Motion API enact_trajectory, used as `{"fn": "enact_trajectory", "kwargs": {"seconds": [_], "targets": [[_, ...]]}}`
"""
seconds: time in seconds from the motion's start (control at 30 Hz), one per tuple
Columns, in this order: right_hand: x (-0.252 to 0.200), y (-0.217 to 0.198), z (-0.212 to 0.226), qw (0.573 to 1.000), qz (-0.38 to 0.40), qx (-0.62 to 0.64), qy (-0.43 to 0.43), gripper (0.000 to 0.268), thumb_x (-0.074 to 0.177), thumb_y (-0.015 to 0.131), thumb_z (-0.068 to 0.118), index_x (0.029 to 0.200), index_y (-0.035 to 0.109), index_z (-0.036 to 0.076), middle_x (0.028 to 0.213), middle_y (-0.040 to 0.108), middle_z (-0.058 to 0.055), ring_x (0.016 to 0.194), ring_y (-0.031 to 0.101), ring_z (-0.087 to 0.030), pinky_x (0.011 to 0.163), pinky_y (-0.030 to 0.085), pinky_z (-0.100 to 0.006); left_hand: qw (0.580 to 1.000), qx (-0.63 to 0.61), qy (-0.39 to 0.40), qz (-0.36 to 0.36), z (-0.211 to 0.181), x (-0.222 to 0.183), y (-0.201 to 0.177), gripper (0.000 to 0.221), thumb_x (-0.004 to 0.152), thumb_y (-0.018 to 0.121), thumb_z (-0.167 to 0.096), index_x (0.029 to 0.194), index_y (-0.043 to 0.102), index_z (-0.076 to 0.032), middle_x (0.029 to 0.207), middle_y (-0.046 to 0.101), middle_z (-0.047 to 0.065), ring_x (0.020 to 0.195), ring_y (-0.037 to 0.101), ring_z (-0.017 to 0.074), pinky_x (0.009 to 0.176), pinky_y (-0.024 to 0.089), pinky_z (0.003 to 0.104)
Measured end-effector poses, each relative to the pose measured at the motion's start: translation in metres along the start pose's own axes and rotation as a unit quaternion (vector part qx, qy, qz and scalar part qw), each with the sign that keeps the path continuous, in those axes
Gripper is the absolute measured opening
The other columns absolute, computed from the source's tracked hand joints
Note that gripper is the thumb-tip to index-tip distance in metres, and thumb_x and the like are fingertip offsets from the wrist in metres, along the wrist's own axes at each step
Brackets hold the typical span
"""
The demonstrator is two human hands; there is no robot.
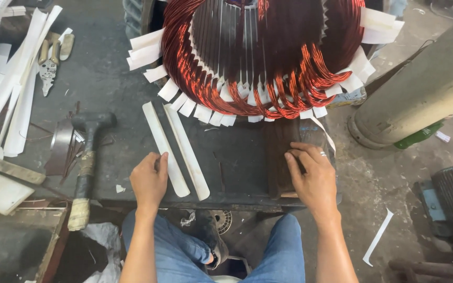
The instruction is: Shaping and insulating copper windings in a motor stator using plastic strips and a hammer.
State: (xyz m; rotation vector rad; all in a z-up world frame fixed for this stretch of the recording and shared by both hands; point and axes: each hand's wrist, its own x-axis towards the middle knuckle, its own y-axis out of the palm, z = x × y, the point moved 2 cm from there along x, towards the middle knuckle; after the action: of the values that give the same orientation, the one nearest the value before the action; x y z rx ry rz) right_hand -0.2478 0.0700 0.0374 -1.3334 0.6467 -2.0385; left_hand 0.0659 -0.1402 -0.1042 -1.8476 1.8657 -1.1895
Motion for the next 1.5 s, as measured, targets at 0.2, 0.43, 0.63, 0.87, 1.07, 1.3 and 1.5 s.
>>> {"fn": "enact_trajectory", "kwargs": {"seconds": [0.2, 0.43, 0.63, 0.87, 1.07, 1.3, 1.5], "targets": [[0.000, 0.001, 0.001, 1.000, 0.026, -0.012, -0.004, 0.015, 0.104, 0.079, 0.013, 0.098, 0.083, 0.001, 0.099, 0.081, -0.013, 0.098, 0.078, -0.031, 0.083, 0.061, -0.041, 1.000, -0.014, -0.005, -0.003, 0.000, -0.003, -0.001, 0.034, 0.112, 0.070, -0.029, 0.092, 0.077, -0.002, 0.061, 0.069, 0.016, 0.057, 0.072, 0.0309, 0.049, 0.053, 0.037], [0.041, 0.044, 0.065, 0.976, 0.157, 0.150, 0.028, 0.037, 0.104, 0.073, 0.017, 0.136, 0.072, -0.002, 0.090, 0.081, -0.021, 0.075, 0.079, -0.037, 0.064, 0.061, -0.046, 0.999, -0.044, -0.032, -0.001, 0.002, 0.000, -0.003, 0.029, 0.110, 0.072, -0.026, 0.096, 0.079, -0.001, 0.066, 0.073, 0.017, 0.059, 0.074, 0.0313, 0.050, 0.055, 0.037], [0.091, 0.114, 0.102, 0.979, 0.175, 0.107, -0.001, 0.074, 0.101, 0.072, 0.022, 0.158, 0.042, -0.015, 0.094, 0.081, -0.024, 0.090, 0.077, -0.048, 0.079, 0.059, -0.060, 0.998, -0.056, -0.038, 0.000, 0.006, 0.001, -0.001, 0.029, 0.110, 0.072, -0.025, 0.095, 0.078, -0.001, 0.064, 0.073, 0.016, 0.058, 0.074, 0.0289, 0.049, 0.054, 0.036], [0.117, 0.141, 0.085, 0.975, 0.182, 0.109, 0.070, 0.074, 0.102, 0.070, 0.020, 0.159, 0.038, -0.014, 0.074, 0.079, -0.014, 0.077, 0.080, -0.037, 0.077, 0.060, -0.051, 0.996, -0.081, -0.027, 0.004, 0.010, 0.003, 0.001, 0.029, 0.109, 0.072, -0.023, 0.093, 0.078, -0.001, 0.058, 0.070, 0.015, 0.048, 0.068, 0.0240, 0.041, 0.047, 0.032], [0.110, 0.155, 0.065, 0.981, 0.172, 0.080, 0.037, 0.063, 0.101, 0.072, 0.031, 0.152, 0.055, -0.003, 0.073, 0.079, -0.006, 0.074, 0.080, -0.030, 0.070, 0.061, -0.047, 0.996, -0.079, -0.036, 0.005, 0.012, 0.006, 0.002, 0.029, 0.110, 0.072, -0.024, 0.093, 0.078, -0.001, 0.057, 0.070, 0.015, 0.046, 0.066, 0.0235, 0.040, 0.045, 0.032], [0.113, 0.153, 0.068, 0.980, 0.153, 0.121, 0.041, 0.061, 0.101, 0.071, 0.019, 0.151, 0.054, -0.011, 0.074, 0.079, -0.011, 0.066, 0.078, -0.029, 0.062, 0.060, -0.043, 0.996, -0.086, -0.032, 0.002, 0.011, 0.005, 0.001, 0.031, 0.110, 0.072, -0.023, 0.088, 0.076, -0.001, 0.052, 0.065, 0.014, 0.041, 0.061, 0.0221, 0.038, 0.041, 0.030], [0.123, 0.143, 0.071, 0.967, 0.222, 0.085, 0.094, 0.069, 0.098, 0.071, 0.027, 0.157, 0.050, -0.004, 0.070, 0.078, -0.008, 0.076, 0.081, -0.034, 0.075, 0.062, -0.052, 0.998, -0.067, -0.018, 0.000, 0.010, 0.005, 0.002, 0.032, 0.111, 0.072, -0.023, 0.087, 0.075, -0.001, 0.051, 0.063, 0.015, 0.040, 0.060, 0.0264, 0.038, 0.040, 0.033]]}}
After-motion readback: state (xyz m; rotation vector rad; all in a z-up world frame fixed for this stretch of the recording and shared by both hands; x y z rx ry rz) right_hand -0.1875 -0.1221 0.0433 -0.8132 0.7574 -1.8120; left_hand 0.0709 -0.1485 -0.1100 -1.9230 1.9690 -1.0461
